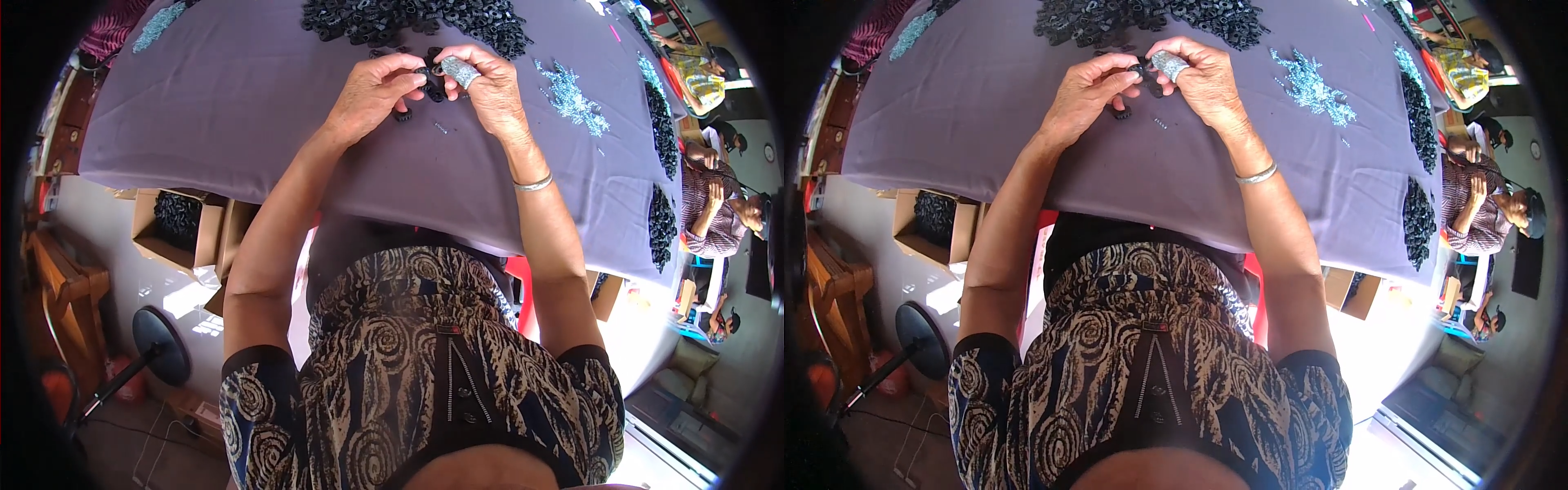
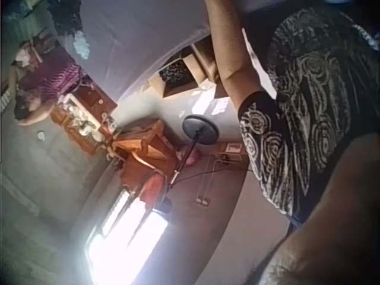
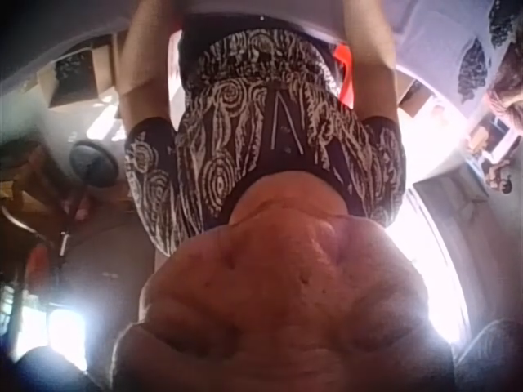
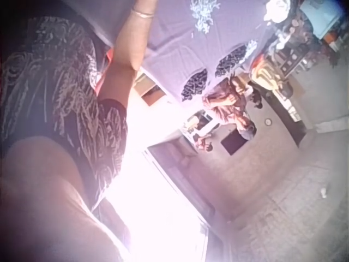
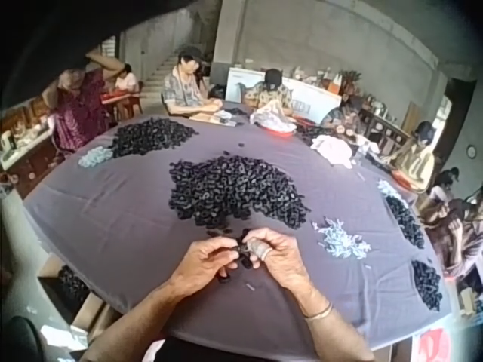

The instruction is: Assembling small black plastic parts by attaching white components on a workshop table.

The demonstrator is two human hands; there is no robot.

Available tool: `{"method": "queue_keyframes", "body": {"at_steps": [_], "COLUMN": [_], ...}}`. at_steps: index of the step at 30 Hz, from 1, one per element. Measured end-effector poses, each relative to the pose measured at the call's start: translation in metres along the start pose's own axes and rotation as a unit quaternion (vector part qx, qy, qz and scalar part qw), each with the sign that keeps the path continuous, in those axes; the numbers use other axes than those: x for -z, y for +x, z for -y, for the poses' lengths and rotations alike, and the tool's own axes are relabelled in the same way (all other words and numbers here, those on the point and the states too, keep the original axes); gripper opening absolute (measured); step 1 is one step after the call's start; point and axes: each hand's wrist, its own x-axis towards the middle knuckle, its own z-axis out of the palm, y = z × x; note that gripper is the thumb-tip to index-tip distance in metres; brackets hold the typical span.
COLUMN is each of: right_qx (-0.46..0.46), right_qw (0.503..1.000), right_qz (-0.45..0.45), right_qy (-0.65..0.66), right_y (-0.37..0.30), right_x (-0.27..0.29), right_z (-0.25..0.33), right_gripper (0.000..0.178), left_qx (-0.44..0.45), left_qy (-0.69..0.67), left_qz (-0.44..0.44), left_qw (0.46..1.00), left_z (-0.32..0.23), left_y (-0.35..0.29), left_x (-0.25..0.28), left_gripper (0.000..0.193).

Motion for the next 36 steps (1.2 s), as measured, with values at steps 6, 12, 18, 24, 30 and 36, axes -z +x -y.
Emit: {"method": "queue_keyframes", "body": {"at_steps": [6,12,18,24,30,36], "right_qx": [0.037,0.047,0.048,0.052,0.066,0.177], "right_qw": [0.997,0.992,0.986,0.986,0.971,0.927], "right_qz": [-0.019,-0.035,-0.042,-0.020,-0.033,-0.074], "right_qy": [-0.064,-0.108,-0.153,-0.155,-0.229,-0.322], "right_y": [0.001,0.001,-0.001,0.000,0.000,-0.001], "right_x": [-0.005,-0.008,-0.009,-0.007,-0.014,-0.022], "right_z": [0.001,-0.008,-0.007,-0.007,-0.011,-0.014], "right_gripper": [0.017,0.021,0.022,0.019,0.017,0.021], "left_qx": [-0.014,-0.011,-0.013,-0.011,-0.019,-0.036], "left_qy": [0.021,0.036,0.044,0.058,0.064,0.061], "left_qz": [-0.002,0.003,-0.014,-0.009,-0.014,-0.030], "left_qw": [1.000,0.999,0.999,0.998,0.998,0.997], "left_z": [0.004,0.004,0.002,0.005,0.008,0.010], "left_y": [0.002,0.002,0.001,0.002,0.002,0.002], "left_x": [0.001,0.004,0.000,0.003,0.004,-0.001], "left_gripper": [0.026,0.030,0.029,0.024,0.023,0.024]}}
